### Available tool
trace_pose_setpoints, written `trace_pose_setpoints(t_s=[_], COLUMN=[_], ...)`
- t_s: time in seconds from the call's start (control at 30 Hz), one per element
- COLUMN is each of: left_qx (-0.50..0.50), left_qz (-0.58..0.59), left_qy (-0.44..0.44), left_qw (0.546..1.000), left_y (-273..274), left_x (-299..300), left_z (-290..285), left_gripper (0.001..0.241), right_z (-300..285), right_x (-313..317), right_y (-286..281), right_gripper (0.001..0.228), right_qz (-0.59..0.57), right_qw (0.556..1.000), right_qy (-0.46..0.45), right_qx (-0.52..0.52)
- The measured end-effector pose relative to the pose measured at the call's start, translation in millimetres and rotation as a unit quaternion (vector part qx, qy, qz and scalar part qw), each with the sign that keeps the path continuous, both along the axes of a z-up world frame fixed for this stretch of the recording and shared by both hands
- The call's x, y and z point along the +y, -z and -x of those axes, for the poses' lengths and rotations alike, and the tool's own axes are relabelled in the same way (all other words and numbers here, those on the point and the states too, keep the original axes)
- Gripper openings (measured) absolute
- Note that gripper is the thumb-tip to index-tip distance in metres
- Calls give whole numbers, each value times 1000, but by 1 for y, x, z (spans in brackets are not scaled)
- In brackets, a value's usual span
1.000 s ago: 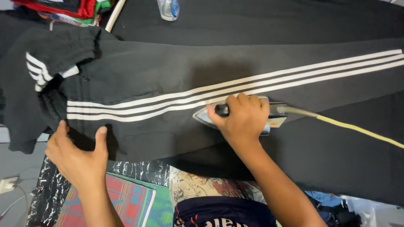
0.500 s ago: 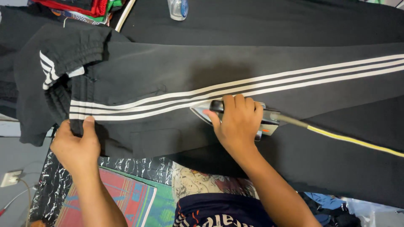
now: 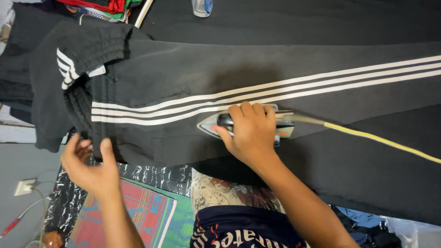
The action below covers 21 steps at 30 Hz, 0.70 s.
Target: The person irons a pair of black pants with white stripes on an ironing board. They use a spray bottle to moisten the fabric and repeatedly smooth the pants with their hands while moving the iron back and forth.
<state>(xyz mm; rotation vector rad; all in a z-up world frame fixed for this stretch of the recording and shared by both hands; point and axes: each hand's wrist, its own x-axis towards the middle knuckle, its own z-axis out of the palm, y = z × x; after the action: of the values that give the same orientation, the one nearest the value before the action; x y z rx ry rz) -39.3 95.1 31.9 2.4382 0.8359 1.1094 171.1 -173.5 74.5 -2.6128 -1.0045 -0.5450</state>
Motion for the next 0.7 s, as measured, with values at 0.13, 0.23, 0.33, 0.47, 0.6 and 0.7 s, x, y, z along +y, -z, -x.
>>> trace_pose_setpoints(t_s=[0.13, 0.23, 0.33, 0.47, 0.6, 0.7], left_qx=[-135, -132, -128, -74, 50, 169], left_qz=[67, 448, 660, 577, 510, 494], left_qy=[-85, -65, 13, 8, -19, -82], left_qw=[985, 882, 740, 813, 859, 849], left_y=[36, 102, 156, 96, 65, 50], left_x=[-51, -73, -79, -84, -78, -76], left_z=[13, 32, 37, 25, 23, 17], left_gripper=[43, 36, 47, 27, 34, 56], right_z=[3, 8, 14, 20, 26, 30], right_x=[-11, -10, -4, 6, 0, 3], right_y=[-11, -14, -11, -8, -9, -13], right_gripper=[50, 50, 47, 44, 44, 49], right_qz=[-35, -9, 10, -6, -9, 6], right_qw=[997, 993, 989, 988, 984, 980], right_qy=[-61, -97, -134, -149, -175, -190], right_qx=[40, 65, 68, 41, 39, 51])
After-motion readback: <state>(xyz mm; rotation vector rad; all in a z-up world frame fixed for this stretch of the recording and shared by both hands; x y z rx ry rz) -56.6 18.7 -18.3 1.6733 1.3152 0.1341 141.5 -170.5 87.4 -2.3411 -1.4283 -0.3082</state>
